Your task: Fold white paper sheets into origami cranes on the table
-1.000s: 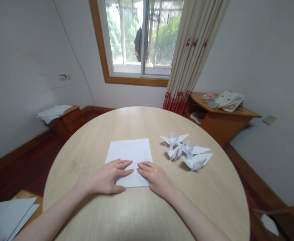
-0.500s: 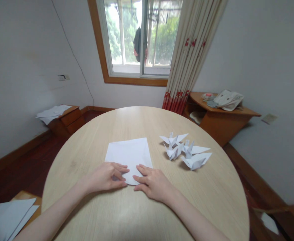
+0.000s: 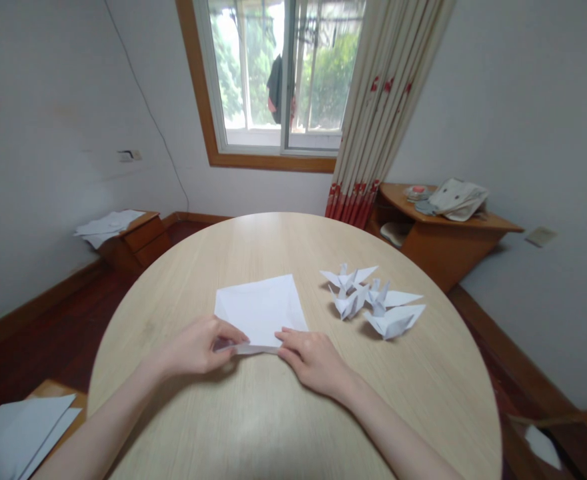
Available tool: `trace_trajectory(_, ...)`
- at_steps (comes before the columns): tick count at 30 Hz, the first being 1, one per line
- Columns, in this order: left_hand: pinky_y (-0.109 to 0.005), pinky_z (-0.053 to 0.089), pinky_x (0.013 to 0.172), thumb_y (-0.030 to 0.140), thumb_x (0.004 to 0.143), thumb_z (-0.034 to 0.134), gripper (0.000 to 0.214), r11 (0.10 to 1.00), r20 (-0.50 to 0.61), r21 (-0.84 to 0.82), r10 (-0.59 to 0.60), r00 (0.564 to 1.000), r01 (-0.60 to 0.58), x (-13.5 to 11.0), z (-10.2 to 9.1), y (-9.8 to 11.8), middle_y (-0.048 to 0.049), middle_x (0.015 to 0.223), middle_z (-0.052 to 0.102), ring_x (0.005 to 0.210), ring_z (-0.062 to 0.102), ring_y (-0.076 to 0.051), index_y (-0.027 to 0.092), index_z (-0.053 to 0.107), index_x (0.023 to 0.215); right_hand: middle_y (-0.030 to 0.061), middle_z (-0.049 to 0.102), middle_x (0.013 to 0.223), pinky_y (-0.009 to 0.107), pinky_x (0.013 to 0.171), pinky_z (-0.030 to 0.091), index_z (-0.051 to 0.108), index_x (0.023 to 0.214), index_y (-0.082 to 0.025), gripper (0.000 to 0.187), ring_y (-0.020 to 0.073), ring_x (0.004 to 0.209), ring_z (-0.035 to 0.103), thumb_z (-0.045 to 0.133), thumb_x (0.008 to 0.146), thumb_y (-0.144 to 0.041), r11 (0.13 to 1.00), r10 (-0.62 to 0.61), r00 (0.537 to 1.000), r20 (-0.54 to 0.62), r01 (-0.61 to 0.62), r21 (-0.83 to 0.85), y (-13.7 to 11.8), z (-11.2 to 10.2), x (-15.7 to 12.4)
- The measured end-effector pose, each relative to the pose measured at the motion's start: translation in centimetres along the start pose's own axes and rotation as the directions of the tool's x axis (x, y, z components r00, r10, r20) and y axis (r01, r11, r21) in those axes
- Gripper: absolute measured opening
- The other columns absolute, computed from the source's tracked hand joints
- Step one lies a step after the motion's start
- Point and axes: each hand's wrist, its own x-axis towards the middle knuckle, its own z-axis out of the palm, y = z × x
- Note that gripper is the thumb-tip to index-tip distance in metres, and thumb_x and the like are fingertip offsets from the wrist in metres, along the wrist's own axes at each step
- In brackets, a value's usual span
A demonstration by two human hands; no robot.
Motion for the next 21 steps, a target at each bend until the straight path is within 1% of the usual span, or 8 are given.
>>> trace_trajectory(2, -0.024, 0.034, 0.056, 0.025, 0.084, 0.048, 0.028, 0.999, -0.052, 0.032, -0.031, 0.998, 0.033, -0.1, -0.2, -0.1, -0.0018, 0.069, 0.068, 0.059, 0.054, -0.014, 0.018, 0.075, 0.088, 0.0097, 0.066, 0.121, 0.043, 0.097, 0.049, 0.065, 0.119, -0.02, 0.031, 0.0253, 0.116, 0.06, 0.048, 0.094, -0.026, 1.0, 0.019, 1.0, -0.004, -0.019, 0.013, 0.2, 0.0, 0.0)
trace_trajectory(5, -0.024, 0.032, 0.055, 0.031, 0.089, 0.045, 0.031, 0.995, -0.129, 0.066, -0.065, 0.989, 0.074, -0.2, -0.2, -0.4, -0.0017, 0.063, 0.062, 0.057, 0.052, -0.014, 0.017, 0.07, 0.076, 0.0101, 0.066, 0.122, 0.044, 0.096, 0.049, 0.066, 0.117, -0.021, 0.03, 0.026, 0.113, 0.062, 0.049, 0.094, -0.028, 0.998, 0.056, 0.998, -0.016, -0.056, 0.035, 0.4, 0.0, 0.0)
trace_trajectory(9, -0.024, 0.032, 0.056, 0.035, 0.096, 0.037, 0.034, 0.994, -0.209, 0.097, -0.037, 0.977, 0.058, -0.1, 0.2, -0.9, -0.0008, 0.064, 0.057, 0.06, 0.052, -0.015, 0.018, 0.058, 0.076, 0.0087, 0.068, 0.118, 0.042, 0.094, 0.049, 0.069, 0.11, -0.022, 0.027, 0.025, 0.11, 0.064, 0.049, 0.093, -0.028, 0.993, 0.073, 0.997, -0.019, -0.071, 0.093, 0.5, -0.1, 0.1)
trace_trajectory(13, -0.025, 0.033, 0.059, 0.036, 0.098, 0.033, 0.032, 0.991, -0.214, 0.122, -0.032, 0.976, 0.06, 0.2, 0.6, -1.0, -0.0007, 0.068, 0.056, 0.064, 0.053, -0.016, 0.019, 0.052, 0.079, 0.0067, 0.072, 0.107, 0.036, 0.084, 0.05, 0.068, 0.096, -0.021, 0.023, 0.0224, 0.098, 0.067, 0.046, 0.094, -0.028, 0.992, 0.056, 0.998, -0.042, -0.05, 0.117, 0.5, -0.3, 0.2)
trace_trajectory(17, -0.026, 0.032, 0.059, 0.037, 0.098, 0.032, 0.031, 0.994, -0.195, 0.081, -0.056, 0.979, 0.073, 0.5, 0.8, -1.0, 0.0, 0.067, 0.054, 0.064, 0.052, -0.016, 0.02, 0.05, 0.079, 0.0047, 0.071, 0.095, 0.032, 0.077, 0.048, 0.061, 0.08, -0.021, 0.023, 0.0193, 0.086, 0.065, 0.045, 0.094, -0.029, 0.989, 0.032, 0.995, -0.091, -0.019, 0.145, 0.5, -0.2, 0.2)
trace_trajectory(21, -0.025, 0.031, 0.056, 0.041, 0.096, 0.035, 0.034, 0.995, -0.158, -0.032, -0.098, 0.982, 0.095, 0.6, 1.0, -0.9, 0.0015, 0.064, 0.05, 0.06, 0.049, -0.015, 0.019, 0.053, 0.078, 0.0036, 0.068, 0.09, 0.03, 0.076, 0.047, 0.056, 0.079, -0.021, 0.02, 0.0179, 0.082, 0.062, 0.044, 0.094, -0.028, 0.986, 0.044, 0.991, -0.129, -0.022, 0.165, 0.4, 0.0, 0.2)
